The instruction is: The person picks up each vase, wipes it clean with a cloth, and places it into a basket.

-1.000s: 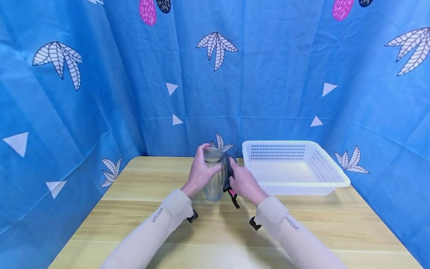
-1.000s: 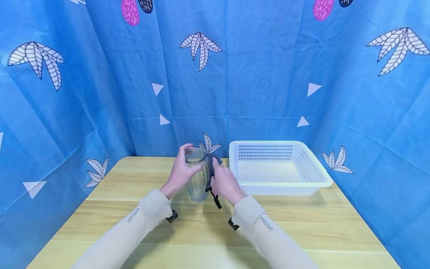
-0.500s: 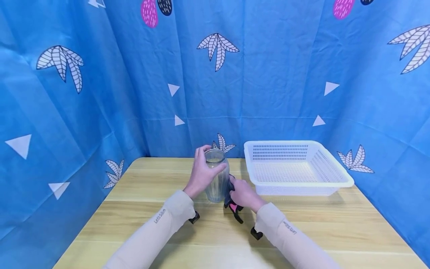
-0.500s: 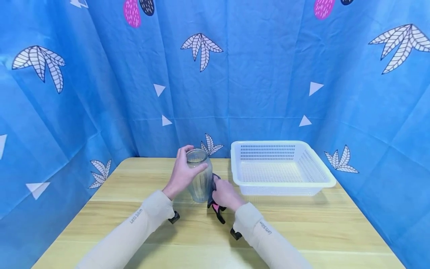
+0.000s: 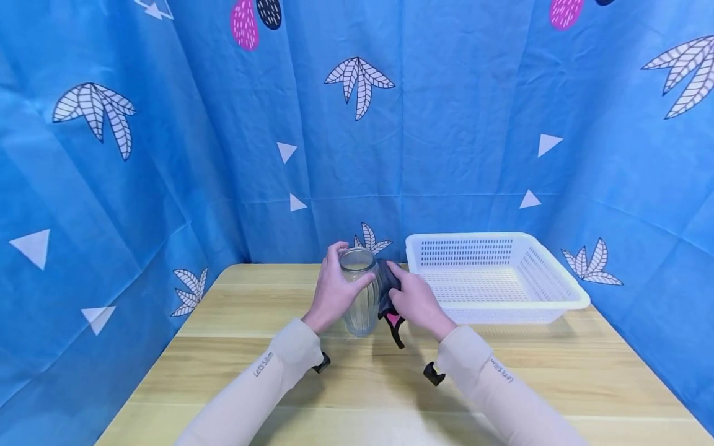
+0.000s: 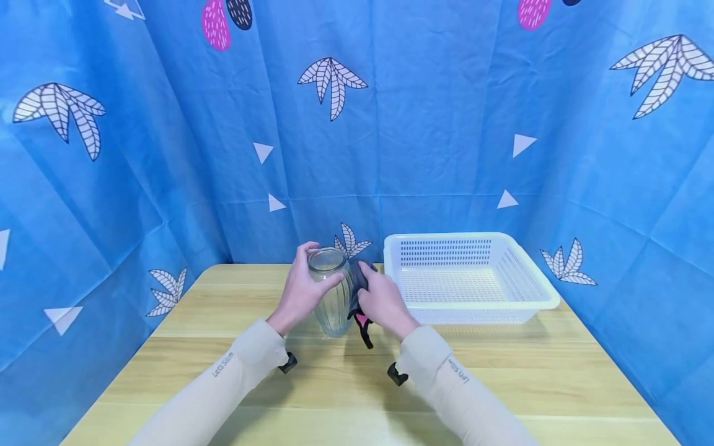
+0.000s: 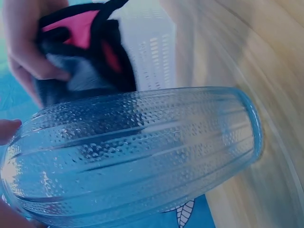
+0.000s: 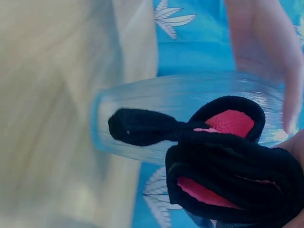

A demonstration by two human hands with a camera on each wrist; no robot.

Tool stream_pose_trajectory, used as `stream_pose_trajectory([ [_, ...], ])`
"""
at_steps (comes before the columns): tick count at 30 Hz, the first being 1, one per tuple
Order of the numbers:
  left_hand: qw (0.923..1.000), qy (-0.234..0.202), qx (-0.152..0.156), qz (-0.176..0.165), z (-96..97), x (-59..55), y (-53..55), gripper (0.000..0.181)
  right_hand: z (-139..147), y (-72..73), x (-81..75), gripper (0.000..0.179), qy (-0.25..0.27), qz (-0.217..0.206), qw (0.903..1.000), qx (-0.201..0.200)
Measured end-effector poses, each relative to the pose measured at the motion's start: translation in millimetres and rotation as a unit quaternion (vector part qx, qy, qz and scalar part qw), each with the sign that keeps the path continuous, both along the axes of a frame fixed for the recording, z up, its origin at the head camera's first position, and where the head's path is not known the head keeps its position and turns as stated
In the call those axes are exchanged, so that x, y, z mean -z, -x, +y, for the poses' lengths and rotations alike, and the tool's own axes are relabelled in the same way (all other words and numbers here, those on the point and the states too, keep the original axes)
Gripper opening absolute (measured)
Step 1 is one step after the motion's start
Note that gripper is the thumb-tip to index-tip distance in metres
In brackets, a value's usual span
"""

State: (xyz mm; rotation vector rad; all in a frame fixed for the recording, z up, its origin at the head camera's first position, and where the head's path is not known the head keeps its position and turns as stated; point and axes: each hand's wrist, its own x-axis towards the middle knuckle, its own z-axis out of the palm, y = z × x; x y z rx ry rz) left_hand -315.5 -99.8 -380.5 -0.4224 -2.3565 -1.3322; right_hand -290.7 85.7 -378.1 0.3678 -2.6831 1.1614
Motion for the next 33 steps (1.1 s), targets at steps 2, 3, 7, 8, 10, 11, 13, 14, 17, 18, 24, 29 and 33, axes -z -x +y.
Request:
stream_pose_trajectory([
  [2,0.9999,-0.004,0.008,-0.005,-0.7,-0.4,-0.1,0.079,0.4,-1.6,-9.0,0.067,0.001,0.023,0.9997,0.002],
  [3,0.9998,-0.007,0.013,-0.009,-0.8,-0.6,0.0,0.078,0.4,-1.9,-12.7,0.067,-0.001,0.037,0.9993,0.003],
  [7,0.9991,-0.022,0.033,-0.014,0.6,-0.8,1.0,0.077,-0.3,-3.2,-21.8,0.067,-0.012,0.077,0.9969,0.007],
  [8,0.9990,-0.024,0.035,-0.014,1.3,-0.9,1.2,0.078,-0.7,-2.8,-22.2,0.067,-0.019,0.078,0.9967,0.008],
  [10,0.9989,-0.027,0.035,-0.014,2.7,-0.4,2.1,0.079,-1.8,-1.7,-20.2,0.068,-0.039,0.069,0.9968,0.010],
  [11,0.9989,-0.029,0.034,-0.014,3.5,0.0,2.7,0.080,-2.3,-0.8,-18.0,0.069,-0.049,0.060,0.9969,0.011],
  [13,0.9987,-0.033,0.035,-0.016,4.8,0.9,3.2,0.080,-3.5,0.8,-12.7,0.070,-0.059,0.035,0.9976,0.011],
  [14,0.9986,-0.036,0.035,-0.018,5.3,1.4,3.5,0.080,-3.8,1.6,-9.3,0.070,-0.062,0.024,0.9977,0.012],
  [17,0.9976,-0.050,0.041,-0.024,5.7,3.2,3.7,0.077,-4.2,3.9,2.9,0.070,-0.055,-0.015,0.9983,0.011],
  [18,0.9972,-0.054,0.043,-0.027,5.6,3.8,3.2,0.077,-4.3,4.4,7.5,0.069,-0.053,-0.026,0.9982,0.009],
  [24,0.9962,-0.070,0.044,-0.030,3.4,5.2,3.2,0.079,-8.7,6.8,31.1,0.066,-0.078,-0.056,0.9954,-0.008],
  [29,0.9960,-0.072,0.042,-0.032,3.9,4.5,2.7,0.082,-12.3,5.1,45.4,0.066,-0.101,-0.079,0.9914,-0.029],
  [33,0.9975,-0.059,0.030,-0.024,4.6,5.3,2.4,0.083,-13.2,2.5,52.2,0.065,-0.112,-0.093,0.9888,-0.034],
])
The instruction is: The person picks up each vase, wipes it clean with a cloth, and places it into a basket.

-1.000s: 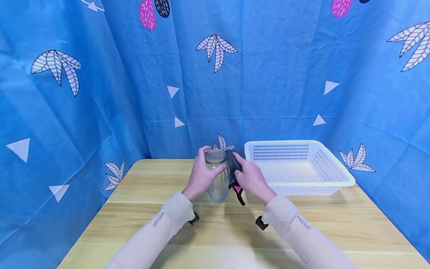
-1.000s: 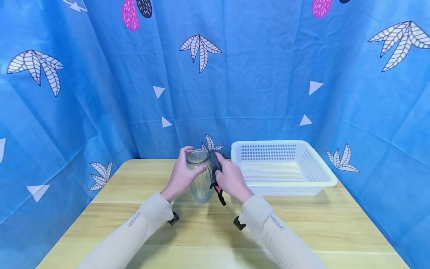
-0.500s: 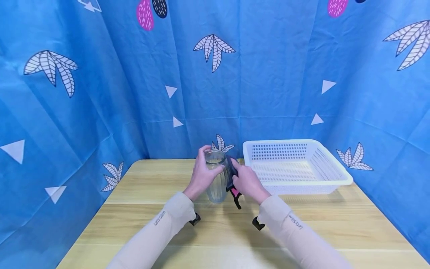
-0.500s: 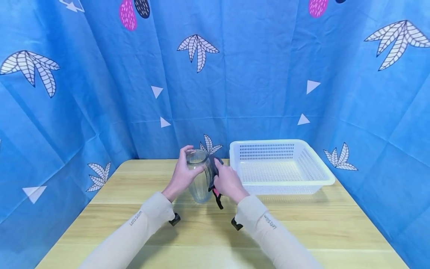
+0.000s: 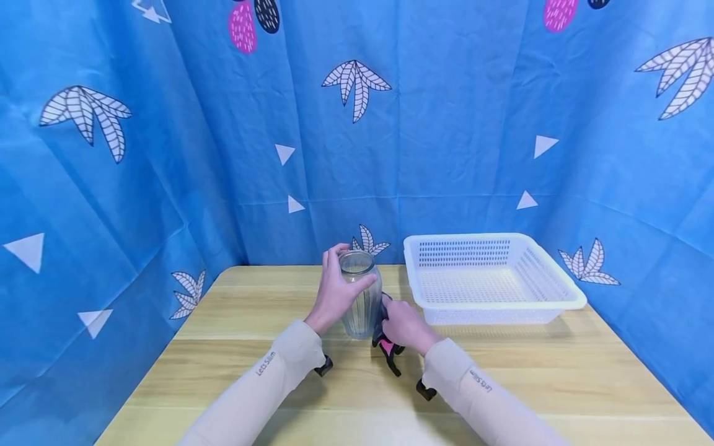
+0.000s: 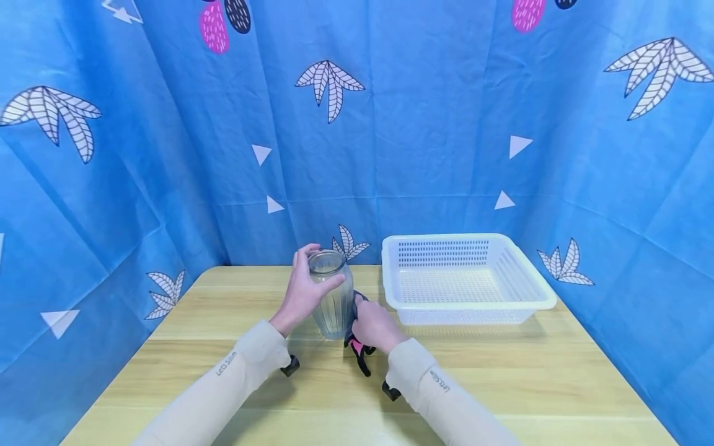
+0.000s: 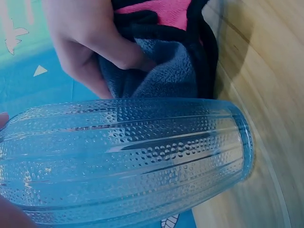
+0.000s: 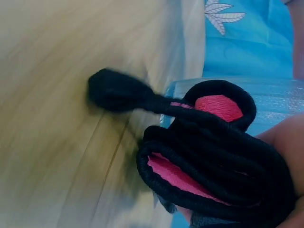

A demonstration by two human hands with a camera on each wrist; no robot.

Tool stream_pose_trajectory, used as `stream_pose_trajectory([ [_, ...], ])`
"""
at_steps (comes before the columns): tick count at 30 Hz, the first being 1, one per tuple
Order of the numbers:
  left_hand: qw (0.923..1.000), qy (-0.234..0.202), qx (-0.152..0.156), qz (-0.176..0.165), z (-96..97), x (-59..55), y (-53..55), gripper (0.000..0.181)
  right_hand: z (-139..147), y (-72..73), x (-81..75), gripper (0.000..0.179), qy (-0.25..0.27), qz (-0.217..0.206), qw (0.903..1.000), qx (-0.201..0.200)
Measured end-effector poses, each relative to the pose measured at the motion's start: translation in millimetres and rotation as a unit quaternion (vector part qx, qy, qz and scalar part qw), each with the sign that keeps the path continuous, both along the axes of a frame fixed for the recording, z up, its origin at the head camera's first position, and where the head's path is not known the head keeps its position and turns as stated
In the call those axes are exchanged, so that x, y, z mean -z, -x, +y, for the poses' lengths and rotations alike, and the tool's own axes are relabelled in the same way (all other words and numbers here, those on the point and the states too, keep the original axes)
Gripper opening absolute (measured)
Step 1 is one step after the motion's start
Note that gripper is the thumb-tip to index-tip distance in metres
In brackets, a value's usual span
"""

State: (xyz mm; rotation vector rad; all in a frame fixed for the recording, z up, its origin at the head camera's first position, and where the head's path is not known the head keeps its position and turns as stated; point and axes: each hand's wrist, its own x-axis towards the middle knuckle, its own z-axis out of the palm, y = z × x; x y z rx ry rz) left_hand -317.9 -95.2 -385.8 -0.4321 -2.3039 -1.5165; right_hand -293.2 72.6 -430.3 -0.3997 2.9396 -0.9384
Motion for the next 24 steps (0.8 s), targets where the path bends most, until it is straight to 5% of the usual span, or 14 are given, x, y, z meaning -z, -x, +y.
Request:
stream_pose_trajectory([
  [6,0.9997,0.006,-0.017,0.015,-1.2,4.0,-0.7,0.085,0.0,-4.2,-3.8,0.067,0.028,-0.005,0.9994,0.020],
  [12,0.9995,0.017,-0.025,0.014,-3.7,2.2,-1.5,0.081,3.6,-9.8,-23.0,0.060,0.054,0.044,0.9971,0.029],
  [24,0.9998,0.017,0.006,0.008,-6.4,-2.6,-0.7,0.077,1.4,-20.0,-62.2,0.062,0.088,0.141,0.9846,0.053],
])
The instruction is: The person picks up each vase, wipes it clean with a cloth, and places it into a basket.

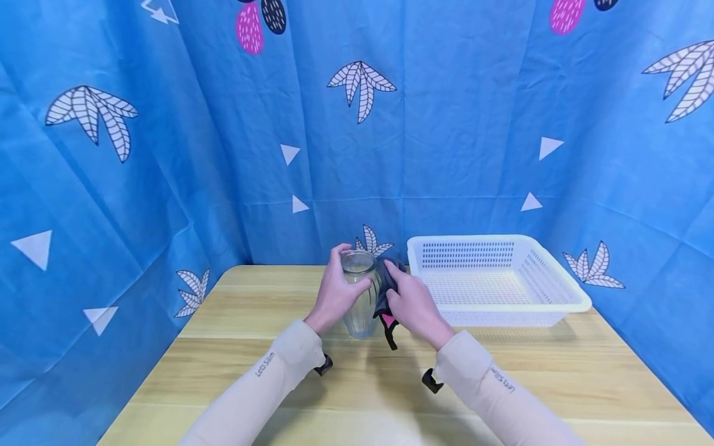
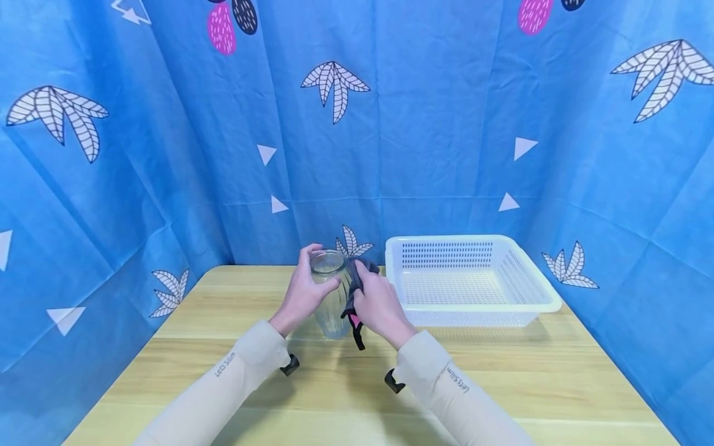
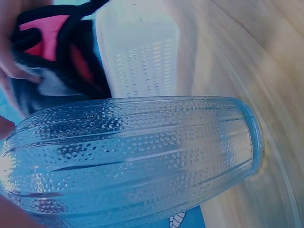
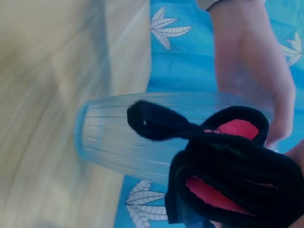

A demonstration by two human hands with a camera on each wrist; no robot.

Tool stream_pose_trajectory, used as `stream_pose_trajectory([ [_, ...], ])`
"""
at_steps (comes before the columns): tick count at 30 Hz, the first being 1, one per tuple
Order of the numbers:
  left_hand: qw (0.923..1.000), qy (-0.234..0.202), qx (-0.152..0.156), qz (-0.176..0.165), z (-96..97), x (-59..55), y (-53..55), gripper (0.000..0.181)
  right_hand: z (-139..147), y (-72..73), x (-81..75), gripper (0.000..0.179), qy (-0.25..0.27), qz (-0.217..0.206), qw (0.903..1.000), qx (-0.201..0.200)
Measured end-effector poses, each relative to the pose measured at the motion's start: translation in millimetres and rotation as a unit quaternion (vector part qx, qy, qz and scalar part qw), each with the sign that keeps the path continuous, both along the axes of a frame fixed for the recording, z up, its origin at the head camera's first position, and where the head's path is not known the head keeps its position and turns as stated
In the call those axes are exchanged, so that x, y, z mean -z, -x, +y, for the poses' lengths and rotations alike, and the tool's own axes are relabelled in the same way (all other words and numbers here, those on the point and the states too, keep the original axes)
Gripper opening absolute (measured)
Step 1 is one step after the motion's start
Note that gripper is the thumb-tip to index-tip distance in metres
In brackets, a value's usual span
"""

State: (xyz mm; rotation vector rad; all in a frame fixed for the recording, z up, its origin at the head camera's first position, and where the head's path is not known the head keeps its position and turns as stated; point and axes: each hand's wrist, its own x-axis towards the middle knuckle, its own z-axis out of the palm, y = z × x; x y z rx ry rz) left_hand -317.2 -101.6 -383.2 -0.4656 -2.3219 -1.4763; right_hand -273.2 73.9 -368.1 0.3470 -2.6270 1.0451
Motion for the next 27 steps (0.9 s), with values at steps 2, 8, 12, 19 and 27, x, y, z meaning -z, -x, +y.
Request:
stream_pose_trajectory([
  [2,1.0000,0.002,0.000,0.002,0.6,-0.2,0.8,0.078,-0.3,-2.1,-4.3,0.062,0.013,0.015,0.9998,0.000],
  [8,0.9999,-0.005,0.007,0.014,1.2,-0.3,4.5,0.076,-1.8,0.2,-2.6,0.064,-0.010,0.002,0.9999,-0.003],
  [12,0.9997,-0.021,0.012,0.007,0.7,0.6,5.6,0.077,-3.7,5.4,7.5,0.066,-0.044,-0.035,0.9984,-0.007],
  [19,0.9994,-0.033,0.003,-0.012,-0.5,2.8,4.7,0.086,-5.9,10.9,36.5,0.066,-0.042,-0.120,0.9911,-0.039],
  [27,0.9999,-0.016,0.000,-0.004,0.2,5.7,5.4,0.086,-1.5,15.1,63.8,0.064,-0.046,-0.159,0.9836,-0.071],
])
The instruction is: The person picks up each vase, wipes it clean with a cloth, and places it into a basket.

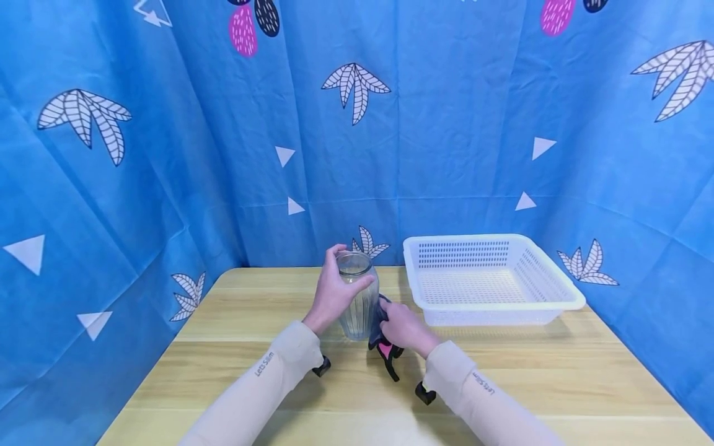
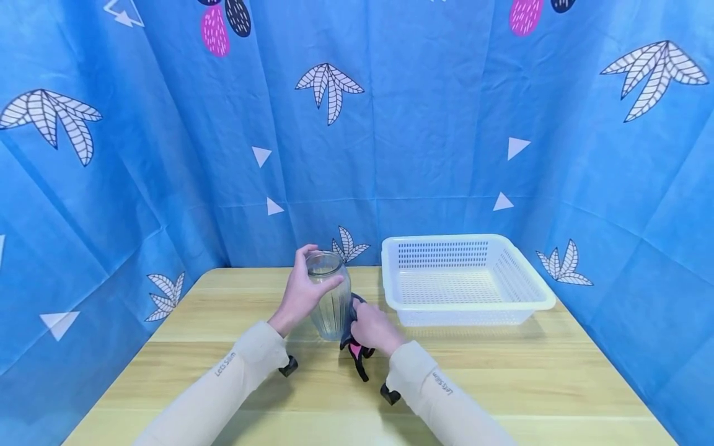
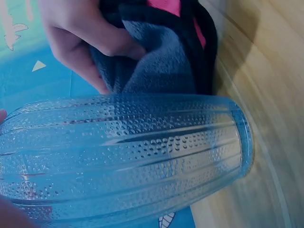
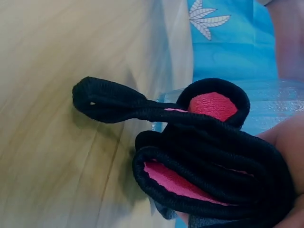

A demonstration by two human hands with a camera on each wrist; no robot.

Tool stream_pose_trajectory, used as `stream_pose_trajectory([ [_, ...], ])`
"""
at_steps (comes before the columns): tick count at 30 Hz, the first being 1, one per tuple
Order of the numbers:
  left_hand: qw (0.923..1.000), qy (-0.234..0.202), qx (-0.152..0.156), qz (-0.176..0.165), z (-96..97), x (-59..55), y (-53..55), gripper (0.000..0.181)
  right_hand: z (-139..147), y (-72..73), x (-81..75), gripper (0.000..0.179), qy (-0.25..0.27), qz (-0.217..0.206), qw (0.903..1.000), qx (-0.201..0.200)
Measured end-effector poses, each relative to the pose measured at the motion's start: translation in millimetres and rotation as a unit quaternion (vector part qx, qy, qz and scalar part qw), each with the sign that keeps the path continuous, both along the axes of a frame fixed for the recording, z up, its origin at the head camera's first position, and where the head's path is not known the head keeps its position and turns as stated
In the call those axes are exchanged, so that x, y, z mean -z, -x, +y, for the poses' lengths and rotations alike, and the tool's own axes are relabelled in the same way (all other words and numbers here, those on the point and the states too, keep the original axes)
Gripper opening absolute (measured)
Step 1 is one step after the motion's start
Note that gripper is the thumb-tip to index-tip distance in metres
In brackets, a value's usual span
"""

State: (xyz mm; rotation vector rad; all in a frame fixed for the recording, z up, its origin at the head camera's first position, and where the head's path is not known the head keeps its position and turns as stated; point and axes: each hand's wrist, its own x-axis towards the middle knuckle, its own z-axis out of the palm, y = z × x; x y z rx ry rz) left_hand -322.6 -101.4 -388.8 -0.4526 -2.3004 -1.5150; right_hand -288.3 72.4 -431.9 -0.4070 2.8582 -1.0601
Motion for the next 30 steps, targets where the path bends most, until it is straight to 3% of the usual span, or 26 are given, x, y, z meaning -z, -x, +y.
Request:
stream_pose_trajectory([
  [5,0.9989,0.036,-0.021,0.023,-0.9,0.0,-0.1,0.084,2.2,-1.1,-1.4,0.064,0.027,-0.005,0.9995,0.016],
  [11,0.9988,0.035,-0.013,0.030,-2.4,-4.4,-2.2,0.085,5.6,-3.8,-14.1,0.063,0.067,0.038,0.9966,0.027],
  [22,0.9994,0.035,-0.001,0.005,-3.3,-10.9,-5.7,0.081,6.5,-14.1,-48.3,0.061,0.097,0.098,0.9879,0.071],
  [30,0.9995,0.017,0.024,-0.014,-2.8,-14.6,-4.9,0.079,4.5,-19.4,-67.1,0.062,0.073,0.151,0.9837,0.066],
])
